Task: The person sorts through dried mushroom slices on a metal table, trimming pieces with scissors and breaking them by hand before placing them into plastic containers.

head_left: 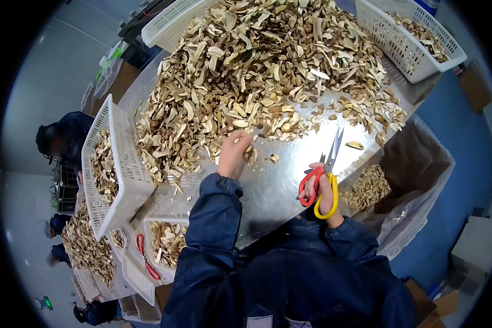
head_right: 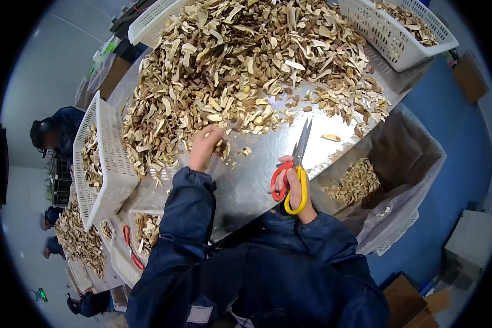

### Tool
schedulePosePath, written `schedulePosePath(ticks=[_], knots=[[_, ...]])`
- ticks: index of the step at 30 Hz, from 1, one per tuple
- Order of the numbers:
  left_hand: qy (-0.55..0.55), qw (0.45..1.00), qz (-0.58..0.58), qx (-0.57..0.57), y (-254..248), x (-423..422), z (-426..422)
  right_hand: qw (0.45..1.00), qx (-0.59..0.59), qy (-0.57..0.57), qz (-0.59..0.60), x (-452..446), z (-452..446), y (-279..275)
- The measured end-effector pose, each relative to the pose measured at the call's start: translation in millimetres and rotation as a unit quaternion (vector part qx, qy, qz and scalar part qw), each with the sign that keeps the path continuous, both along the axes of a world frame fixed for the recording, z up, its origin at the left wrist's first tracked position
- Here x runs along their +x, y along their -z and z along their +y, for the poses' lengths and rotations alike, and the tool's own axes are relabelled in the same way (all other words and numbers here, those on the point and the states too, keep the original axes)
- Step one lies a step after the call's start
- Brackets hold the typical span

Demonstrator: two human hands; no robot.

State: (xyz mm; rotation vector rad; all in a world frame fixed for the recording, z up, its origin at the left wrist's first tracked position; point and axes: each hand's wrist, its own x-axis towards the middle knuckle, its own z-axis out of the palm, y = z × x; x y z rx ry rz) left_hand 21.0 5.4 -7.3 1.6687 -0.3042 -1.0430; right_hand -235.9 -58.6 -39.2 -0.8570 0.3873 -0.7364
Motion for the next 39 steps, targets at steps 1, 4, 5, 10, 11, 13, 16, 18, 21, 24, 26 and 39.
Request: schedulePosePath(ticks=[1,4,5,10,11,13,16,18,21,24,26,39], knots=[[0.036,0.986,-0.161,-0.026,2.7,-0.5,-5.5,1.0,-0.001,-0.001,0.0,-0.3,-0.1,-1.3],[0.131,0.82,-0.554,-0.061,8.7,-14.8,-25.9,1.0,0.001,0.0,-0.006,-0.6,0.6,-0.6],[0.145,0.819,-0.554,-0.033,10.5,-15.8,-28.2,1.0,0.002,0.003,-0.009,-1.2,0.8,0.4],[0.125,0.974,-0.161,-0.104,4.9,-15.4,-24.0,1.0,0.015,-0.004,-0.009,-4.2,0.2,1.3],[0.082,0.985,0.091,-0.124,-15.0,-19.8,-17.1,1.0,0.018,-0.009,-0.006,-4.1,-0.3,1.8],[0.055,0.958,0.207,-0.188,-19.7,-22.6,-4.4,0.999,0.025,-0.019,0.007,-3.3,-2.4,1.5],[0.028,0.94,0.259,-0.222,-20.7,-33.7,9.3,0.996,0.021,-0.052,0.063,-6.2,-3.1,-4.9],[0.037,0.938,0.257,-0.231,-24.7,-35.6,10.2,0.986,-0.001,-0.094,0.135,-7.8,-4.8,-14.6],[0.031,0.941,0.244,-0.233,-35.5,-46.9,9.4,0.922,-0.211,-0.142,0.291,-14.7,-3.7,-44.4],[0.029,0.954,0.213,-0.207,-27.4,-52.3,5.4,0.939,-0.135,-0.173,0.264,-18.9,-4.2,-45.8],[0.016,0.953,0.219,-0.208,-28.6,-60.6,2.9,0.938,-0.143,-0.179,0.262,-21.5,-4.5,-46.9],[0.083,0.905,0.327,-0.261,-24.3,-71.1,8.4,0.913,-0.152,-0.195,0.323,-21.0,7.5,-69.4]])
